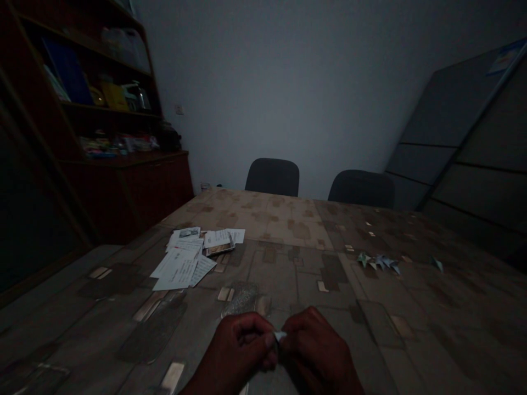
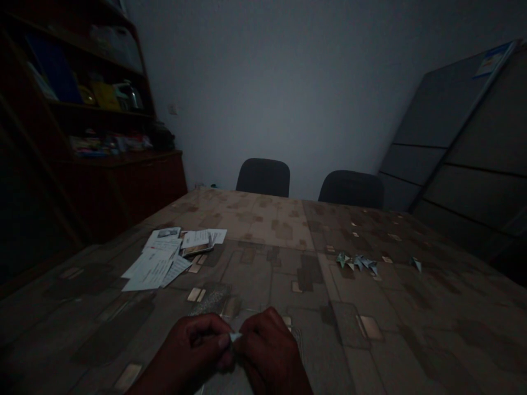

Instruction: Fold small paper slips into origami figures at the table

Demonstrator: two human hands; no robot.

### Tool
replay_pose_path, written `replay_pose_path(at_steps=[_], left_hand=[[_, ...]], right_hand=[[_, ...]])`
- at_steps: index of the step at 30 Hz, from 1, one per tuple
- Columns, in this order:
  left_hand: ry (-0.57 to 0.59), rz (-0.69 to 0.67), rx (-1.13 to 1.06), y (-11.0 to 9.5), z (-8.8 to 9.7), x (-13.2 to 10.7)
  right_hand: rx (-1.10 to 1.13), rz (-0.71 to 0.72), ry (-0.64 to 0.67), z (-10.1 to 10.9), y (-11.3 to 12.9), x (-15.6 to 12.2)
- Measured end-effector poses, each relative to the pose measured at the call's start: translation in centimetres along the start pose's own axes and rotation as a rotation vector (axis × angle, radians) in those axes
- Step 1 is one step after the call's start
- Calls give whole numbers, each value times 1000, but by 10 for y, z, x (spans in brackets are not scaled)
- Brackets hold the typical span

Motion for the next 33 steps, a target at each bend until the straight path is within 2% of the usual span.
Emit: replay_pose_path(at_steps=[4, 8, 12, 14, 18, 20, 24, 28, 33], left_hand=[[64, -33, -34, 1, 2, 2], [77, 17, -58, 5, 2, 5], [27, 36, -31, 5, 0, 6], [-11, 22, 18, 1, 0, 4], [-79, -128, 257, -18, 3, -4], [-91, -250, 450, -30, 3, -8], [-33, -408, 664, -43, 2, -14], [12, -443, 693, -41, 1, -14], [13, -470, 674, -40, -1, -13]], right_hand=[[-33, 7, -29, -2, -1, -2], [-35, 14, -37, -3, -2, -3], [25, 6, 20, -2, -1, -1], [107, -71, 24, -1, -1, -1], [285, -458, -20, 0, -8, -3], [334, -552, -23, -1, -8, -3], [333, -585, -26, -4, -6, 0], [349, -571, -27, -3, -5, 3], [408, -584, -18, -2, -6, 1]])
Point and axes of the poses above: each hand's wrist, its own x-axis towards the middle knuckle, its own z-axis out of the back of the hand, y = z × x, the point moved 3 cm from there along x, towards the middle knuckle, and after that the axes turned 6 degrees about x, right-handed, at the moved point
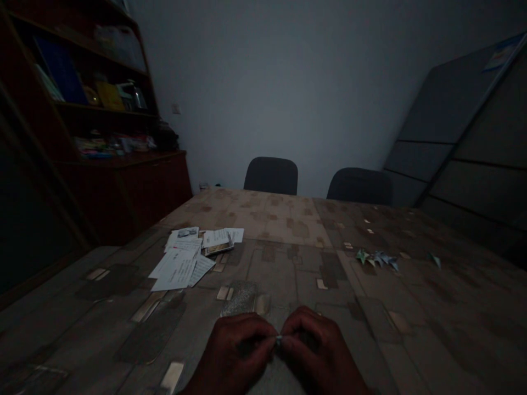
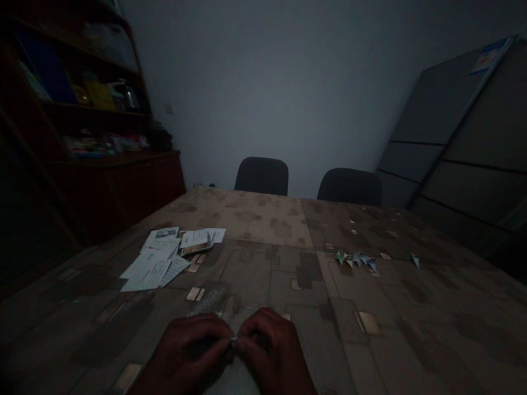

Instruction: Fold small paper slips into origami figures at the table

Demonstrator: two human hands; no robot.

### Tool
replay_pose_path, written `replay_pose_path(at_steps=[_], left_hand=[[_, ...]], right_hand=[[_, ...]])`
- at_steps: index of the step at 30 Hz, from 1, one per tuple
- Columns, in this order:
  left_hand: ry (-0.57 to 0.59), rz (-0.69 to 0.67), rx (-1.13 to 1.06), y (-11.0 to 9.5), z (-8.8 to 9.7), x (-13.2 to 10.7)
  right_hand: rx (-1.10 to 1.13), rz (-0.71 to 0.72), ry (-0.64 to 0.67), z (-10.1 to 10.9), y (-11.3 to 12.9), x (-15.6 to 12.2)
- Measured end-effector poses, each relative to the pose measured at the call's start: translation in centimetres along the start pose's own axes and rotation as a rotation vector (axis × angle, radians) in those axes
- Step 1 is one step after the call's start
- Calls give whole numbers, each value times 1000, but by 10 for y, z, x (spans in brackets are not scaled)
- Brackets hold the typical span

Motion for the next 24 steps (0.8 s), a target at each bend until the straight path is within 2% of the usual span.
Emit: replay_pose_path(at_steps=[3, 7, 10, 13, 17, 21, 24], left_hand=[[34, 92, -68, 2, -3, 2], [60, 282, -281, 12, -7, 3], [59, 328, -332, 16, -8, 3], [29, 298, -263, 13, -4, 3], [-16, 160, -75, 5, 2, 3], [7, 31, 13, 2, 1, 1], [8, 20, 35, 5, -3, 0]], right_hand=[[5, -8, -1, -1, -3, 0], [-53, -36, -34, -2, -10, 1], [-72, -36, -49, -2, -11, 2], [2, -82, -54, -3, -12, 3], [143, -145, -33, -4, -12, 3], [67, -86, -3, -5, -9, 3], [-50, -8, 8, -6, -5, 1]])
Point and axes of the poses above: each hand's wrist, its own x-axis towards the middle knuckle, its own z-axis out of the back of the hand, y = z × x, the point moved 3 cm from there along x, towards the middle knuckle, and after that the axes turned 6 degrees about x, right-handed, at the moved point
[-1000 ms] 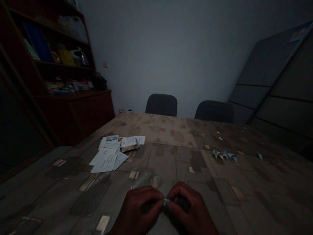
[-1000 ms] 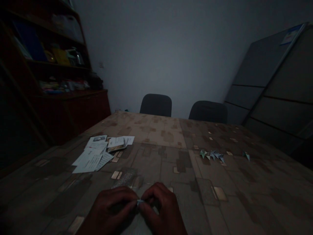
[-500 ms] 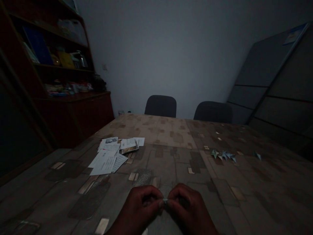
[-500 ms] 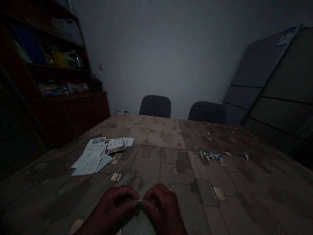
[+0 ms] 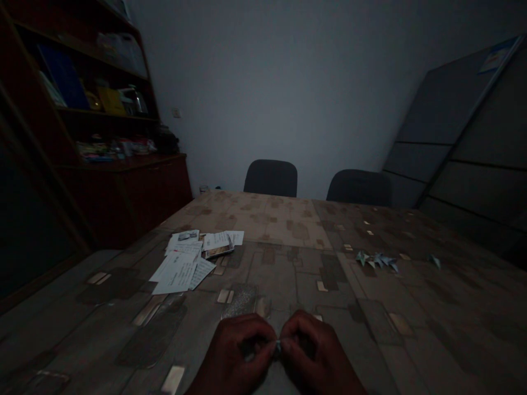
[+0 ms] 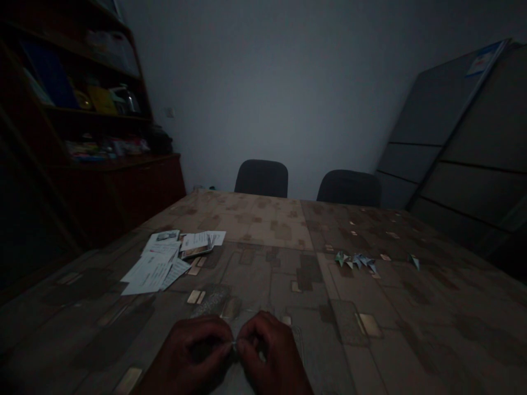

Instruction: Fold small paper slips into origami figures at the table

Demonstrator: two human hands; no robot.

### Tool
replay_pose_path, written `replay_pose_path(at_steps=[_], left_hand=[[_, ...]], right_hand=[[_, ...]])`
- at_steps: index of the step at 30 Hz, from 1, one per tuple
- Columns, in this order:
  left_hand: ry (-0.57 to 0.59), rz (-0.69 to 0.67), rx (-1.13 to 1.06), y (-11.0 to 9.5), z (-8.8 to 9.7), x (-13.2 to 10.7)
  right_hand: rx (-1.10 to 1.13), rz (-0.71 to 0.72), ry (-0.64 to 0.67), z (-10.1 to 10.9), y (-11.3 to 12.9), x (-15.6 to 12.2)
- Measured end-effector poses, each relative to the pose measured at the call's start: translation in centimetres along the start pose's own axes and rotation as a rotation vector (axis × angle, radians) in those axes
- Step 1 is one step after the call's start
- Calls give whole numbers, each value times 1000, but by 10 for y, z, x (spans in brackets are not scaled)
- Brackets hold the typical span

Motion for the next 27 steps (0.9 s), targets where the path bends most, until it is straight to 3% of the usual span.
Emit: replay_pose_path(at_steps=[5, 13, 21, 27], left_hand=[[39, 120, -82, 4, -5, 3], [15, 403, -400, 12, -8, 7], [56, 463, -601, 22, -19, 6], [60, 419, -512, 16, -13, 7]], right_hand=[[-123, 85, -28, -2, 1, -4], [183, -170, -27, -1, -16, 3], [122, -146, -71, 1, -14, 1], [87, -118, -63, 2, -10, 1]])
Point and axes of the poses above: each hand's wrist, its own x-axis towards the middle knuckle, its own z-axis out of the back of the hand, y = z × x, the point moved 3 cm from there along x, towards the middle knuckle, and after that the axes turned 6 degrees about x, right-handed, at the moved point
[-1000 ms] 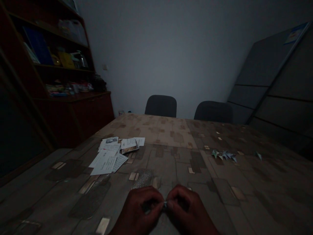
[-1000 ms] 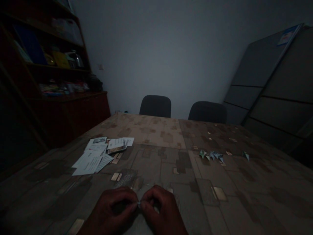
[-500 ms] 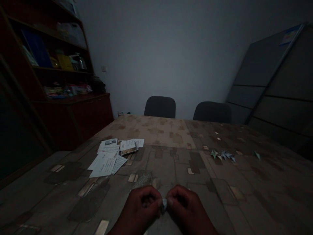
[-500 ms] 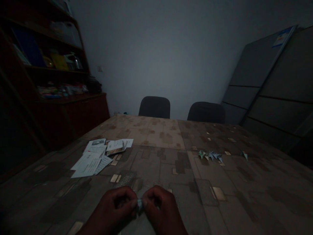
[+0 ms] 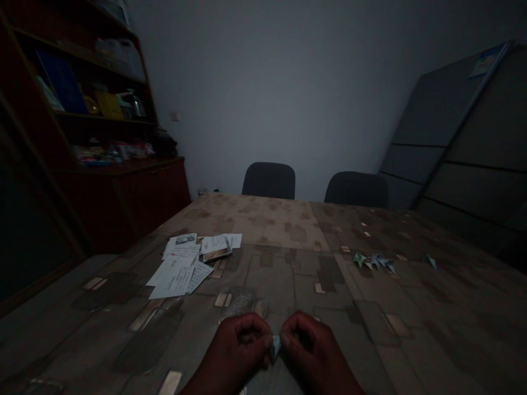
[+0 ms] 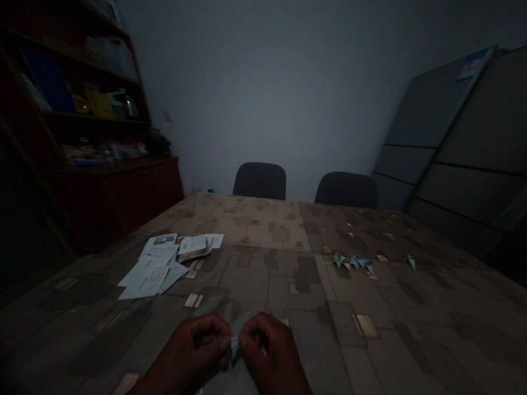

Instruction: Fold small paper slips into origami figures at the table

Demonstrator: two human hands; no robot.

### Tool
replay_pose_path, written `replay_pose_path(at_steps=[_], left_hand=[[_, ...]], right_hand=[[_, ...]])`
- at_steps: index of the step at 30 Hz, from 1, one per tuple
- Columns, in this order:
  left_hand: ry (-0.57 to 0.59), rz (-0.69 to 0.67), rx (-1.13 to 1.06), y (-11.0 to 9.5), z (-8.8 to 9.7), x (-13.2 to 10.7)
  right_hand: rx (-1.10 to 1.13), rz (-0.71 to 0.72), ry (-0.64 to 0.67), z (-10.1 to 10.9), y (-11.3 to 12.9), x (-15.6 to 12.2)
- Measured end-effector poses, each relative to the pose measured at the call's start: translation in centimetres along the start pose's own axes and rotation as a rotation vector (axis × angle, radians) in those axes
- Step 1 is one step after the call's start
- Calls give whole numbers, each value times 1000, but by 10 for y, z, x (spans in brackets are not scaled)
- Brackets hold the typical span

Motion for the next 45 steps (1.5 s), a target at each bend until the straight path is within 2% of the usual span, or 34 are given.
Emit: replay_pose_path(at_steps=[4, 15, 18, 23, 25, 28, 32, 35, 37, 39, 41, 43, 45], left_hand=[[-60, -13, 108, 0, 2, -1], [-173, -216, 371, -2, 2, -7], [-149, -195, 392, 2, -1, -4], [-47, -32, 226, 13, -4, 1], [-12, -77, 214, 11, -2, 0], [-22, -203, 277, 4, 2, -3], [-21, -203, 350, 1, 3, -3], [-21, -226, 390, -1, 3, -3], [-8, -244, 333, -2, 2, -4], [23, -186, 209, -2, 1, -3], [63, -70, 89, 2, -1, 0], [83, 36, 27, 6, -2, 2], [92, 83, -4, 10, -2, 3]], right_hand=[[-4, 1, 37, 0, -1, -1], [-87, 30, 24, -4, -1, -3], [-118, 42, 9, -6, -2, -2], [-203, 73, -7, -6, -7, -2], [-264, 112, -22, -5, -8, -2], [-331, 179, -37, -4, -6, -2], [-360, 244, 8, -6, 0, -3], [-338, 221, 18, -7, 1, -4], [-284, 163, 15, -8, -2, -4], [-194, 88, 19, -7, -6, -2], [-94, 15, 13, -6, -11, 1], [-17, -36, -11, -6, -14, 3], [24, -63, -21, -6, -15, 4]])
Point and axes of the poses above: each hand's wrist, its own x-axis towards the middle knuckle, its own z-axis out of the back of the hand, y = z × x, the point moved 3 cm from there along x, towards the middle knuckle, and after that the axes turned 6 degrees about x, right-handed, at the moved point
